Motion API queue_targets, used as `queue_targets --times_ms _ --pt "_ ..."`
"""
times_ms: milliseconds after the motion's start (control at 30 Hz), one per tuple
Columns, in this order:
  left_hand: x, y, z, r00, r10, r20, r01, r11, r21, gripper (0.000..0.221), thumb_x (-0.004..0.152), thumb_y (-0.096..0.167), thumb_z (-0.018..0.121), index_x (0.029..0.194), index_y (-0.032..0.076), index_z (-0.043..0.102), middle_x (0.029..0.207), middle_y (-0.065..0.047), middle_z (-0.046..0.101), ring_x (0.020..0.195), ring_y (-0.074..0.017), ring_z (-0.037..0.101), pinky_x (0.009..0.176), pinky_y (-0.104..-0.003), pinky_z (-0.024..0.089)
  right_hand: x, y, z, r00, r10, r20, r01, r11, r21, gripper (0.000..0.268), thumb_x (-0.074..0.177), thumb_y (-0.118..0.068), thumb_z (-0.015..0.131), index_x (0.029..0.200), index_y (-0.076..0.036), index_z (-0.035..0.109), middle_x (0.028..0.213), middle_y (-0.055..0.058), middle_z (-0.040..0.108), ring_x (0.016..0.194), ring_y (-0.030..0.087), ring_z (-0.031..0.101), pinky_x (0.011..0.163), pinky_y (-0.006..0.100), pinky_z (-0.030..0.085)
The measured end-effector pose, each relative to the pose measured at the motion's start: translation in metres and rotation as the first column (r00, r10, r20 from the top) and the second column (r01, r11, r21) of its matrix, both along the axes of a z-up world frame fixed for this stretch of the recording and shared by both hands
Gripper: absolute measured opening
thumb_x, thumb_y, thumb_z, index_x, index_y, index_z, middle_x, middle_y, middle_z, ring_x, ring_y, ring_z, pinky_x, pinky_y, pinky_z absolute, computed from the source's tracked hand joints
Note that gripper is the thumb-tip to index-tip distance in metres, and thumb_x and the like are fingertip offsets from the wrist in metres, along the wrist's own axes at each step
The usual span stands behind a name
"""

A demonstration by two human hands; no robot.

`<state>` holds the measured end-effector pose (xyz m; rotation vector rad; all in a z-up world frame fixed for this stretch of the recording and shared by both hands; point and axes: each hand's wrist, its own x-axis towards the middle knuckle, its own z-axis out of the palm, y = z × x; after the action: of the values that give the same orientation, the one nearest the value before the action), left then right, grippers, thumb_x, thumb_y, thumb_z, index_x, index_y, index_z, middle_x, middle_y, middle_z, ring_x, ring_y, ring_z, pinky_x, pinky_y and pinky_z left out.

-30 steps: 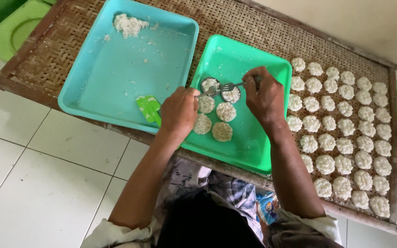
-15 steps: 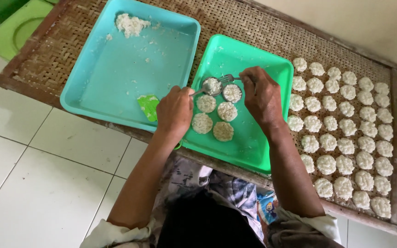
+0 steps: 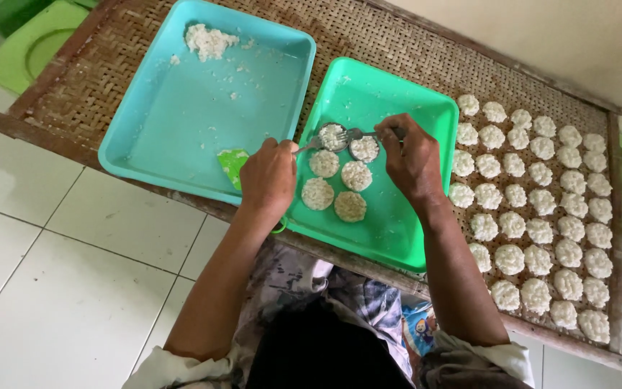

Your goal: Shaping a white food mixture into small round patties using a ring mold and forks

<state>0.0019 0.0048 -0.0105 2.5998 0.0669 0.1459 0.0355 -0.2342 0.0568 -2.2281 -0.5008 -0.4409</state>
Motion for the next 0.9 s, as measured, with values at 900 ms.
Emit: queue_targets --times_ms 900 --pt "0.011 -0.008 -0.005 0.999 0.029 0.034 -0.031 0.999 0.039 0.014 0.098 0.015 0.058 0.109 0.012 0.065 0.093 -0.012 0.06 0.079 -0.0471 0.073 0.071 -0.06 0.061 0.018 0.004 -0.003 0.99 -0.091 -0.107 0.102 0.99 0.099 0.014 0.099 -0.008 0.057 0.101 -0.01 0.07 0.081 0.012 0.073 0.076 0.021 0.072 0.07 0.034 0.062"
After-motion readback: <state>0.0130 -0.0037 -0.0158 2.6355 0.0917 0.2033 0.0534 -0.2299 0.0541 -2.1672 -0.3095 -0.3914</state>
